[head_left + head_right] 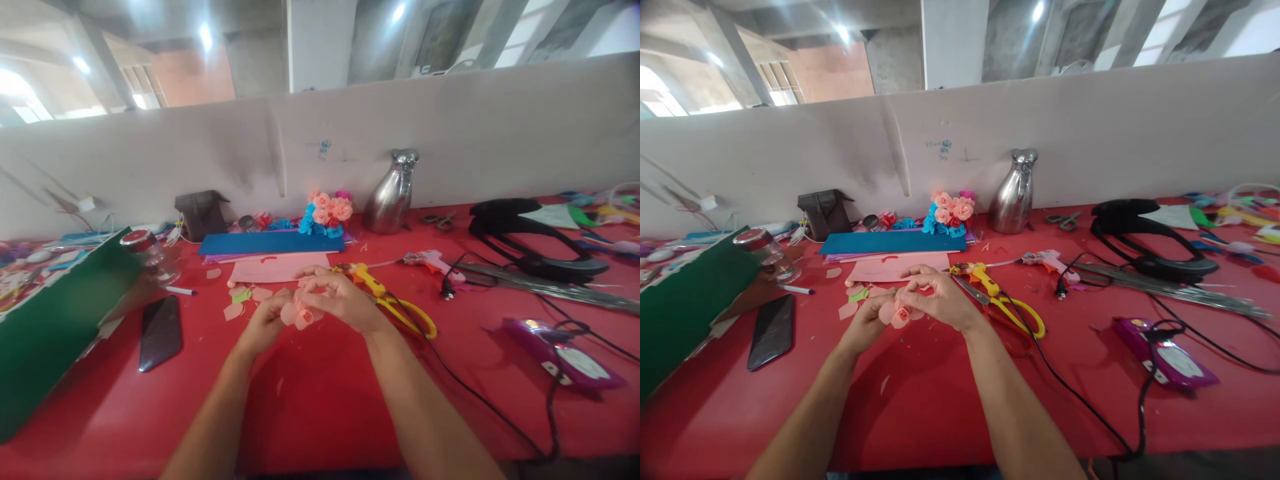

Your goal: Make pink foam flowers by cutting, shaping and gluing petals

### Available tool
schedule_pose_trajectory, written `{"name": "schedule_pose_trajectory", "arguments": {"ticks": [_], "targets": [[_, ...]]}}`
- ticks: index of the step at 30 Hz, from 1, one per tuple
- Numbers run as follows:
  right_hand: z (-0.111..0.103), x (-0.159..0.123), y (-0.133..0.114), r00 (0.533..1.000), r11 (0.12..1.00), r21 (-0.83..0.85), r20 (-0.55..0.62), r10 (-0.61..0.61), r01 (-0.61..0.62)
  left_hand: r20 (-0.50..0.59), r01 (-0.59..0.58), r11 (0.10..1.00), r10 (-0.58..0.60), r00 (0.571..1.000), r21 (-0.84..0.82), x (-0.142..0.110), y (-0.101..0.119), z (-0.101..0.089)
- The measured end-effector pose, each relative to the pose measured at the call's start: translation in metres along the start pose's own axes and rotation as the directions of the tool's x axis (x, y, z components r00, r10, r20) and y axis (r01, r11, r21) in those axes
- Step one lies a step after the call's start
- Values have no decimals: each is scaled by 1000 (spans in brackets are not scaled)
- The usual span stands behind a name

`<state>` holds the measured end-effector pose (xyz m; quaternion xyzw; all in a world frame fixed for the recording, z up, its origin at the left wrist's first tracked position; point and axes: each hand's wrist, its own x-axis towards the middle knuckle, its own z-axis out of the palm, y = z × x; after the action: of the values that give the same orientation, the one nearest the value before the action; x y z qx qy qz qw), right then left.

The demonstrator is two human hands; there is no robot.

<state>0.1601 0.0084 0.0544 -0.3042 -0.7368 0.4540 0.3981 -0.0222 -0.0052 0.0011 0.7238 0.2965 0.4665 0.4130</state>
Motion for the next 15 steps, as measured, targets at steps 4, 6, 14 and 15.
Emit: {"name": "schedule_pose_trajectory", "arguments": {"ticks": [4,6,14,15], "targets": [[2,2,3,999,1000,11,-44,27,-27,7,-6,1000,6,1000,-1,1,3,0],[2,2,4,998,999,23,-54,36,-35,10,4,1000,-4,1000,-2,1,3,0],[6,-1,-4,999,999,15,-10,46,-46,30,-25,1000,24,999,19,1,4,1],[7,0,-4,998,999,11,-21,54,-54,37,-25,999,23,999,33,2,5,1]]}}
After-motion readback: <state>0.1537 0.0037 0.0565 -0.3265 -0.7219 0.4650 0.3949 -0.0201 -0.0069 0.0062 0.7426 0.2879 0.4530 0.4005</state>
